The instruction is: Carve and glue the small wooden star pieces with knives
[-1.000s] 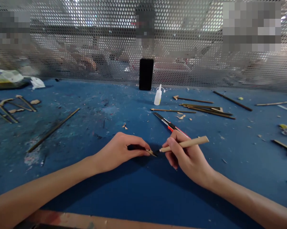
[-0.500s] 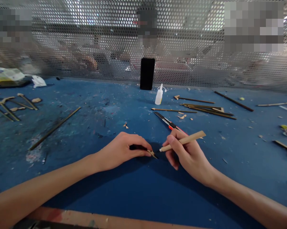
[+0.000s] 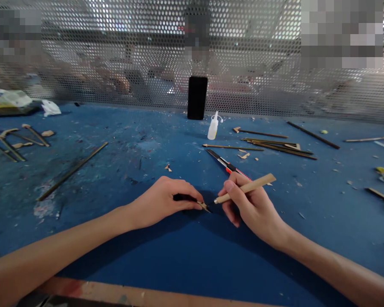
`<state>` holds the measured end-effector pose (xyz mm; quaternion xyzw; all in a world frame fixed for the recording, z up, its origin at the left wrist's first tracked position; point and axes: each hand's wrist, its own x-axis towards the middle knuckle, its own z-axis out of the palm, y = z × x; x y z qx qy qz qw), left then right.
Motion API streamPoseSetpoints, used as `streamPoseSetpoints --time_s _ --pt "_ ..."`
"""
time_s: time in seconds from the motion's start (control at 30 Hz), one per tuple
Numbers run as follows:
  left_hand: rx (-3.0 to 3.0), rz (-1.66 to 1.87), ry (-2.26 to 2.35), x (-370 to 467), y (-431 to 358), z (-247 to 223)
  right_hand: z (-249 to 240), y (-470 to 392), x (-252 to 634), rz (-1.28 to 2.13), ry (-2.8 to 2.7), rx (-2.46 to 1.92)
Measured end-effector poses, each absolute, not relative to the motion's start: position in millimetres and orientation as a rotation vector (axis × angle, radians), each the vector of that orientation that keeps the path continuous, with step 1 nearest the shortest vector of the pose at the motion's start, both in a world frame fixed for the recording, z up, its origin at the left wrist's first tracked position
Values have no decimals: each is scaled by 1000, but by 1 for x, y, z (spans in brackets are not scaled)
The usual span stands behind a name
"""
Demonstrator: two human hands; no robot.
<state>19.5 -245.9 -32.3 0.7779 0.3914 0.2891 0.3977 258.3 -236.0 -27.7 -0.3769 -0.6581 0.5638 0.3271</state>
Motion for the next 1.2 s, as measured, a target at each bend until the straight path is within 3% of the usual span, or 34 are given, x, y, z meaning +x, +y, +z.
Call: streamPoseSetpoints --time_s 0.5,0.77,1.2 --pt "2167 808 919 20 -250 -35 -28 -238 260 1423 -1840 -1020" --pt "2792 908 928 4 -253 -33 -28 -241 263 879 -2014 -1062" --pt "3267 697 971 18 -270 -25 -27 -239 262 1070 -2291 -1058"
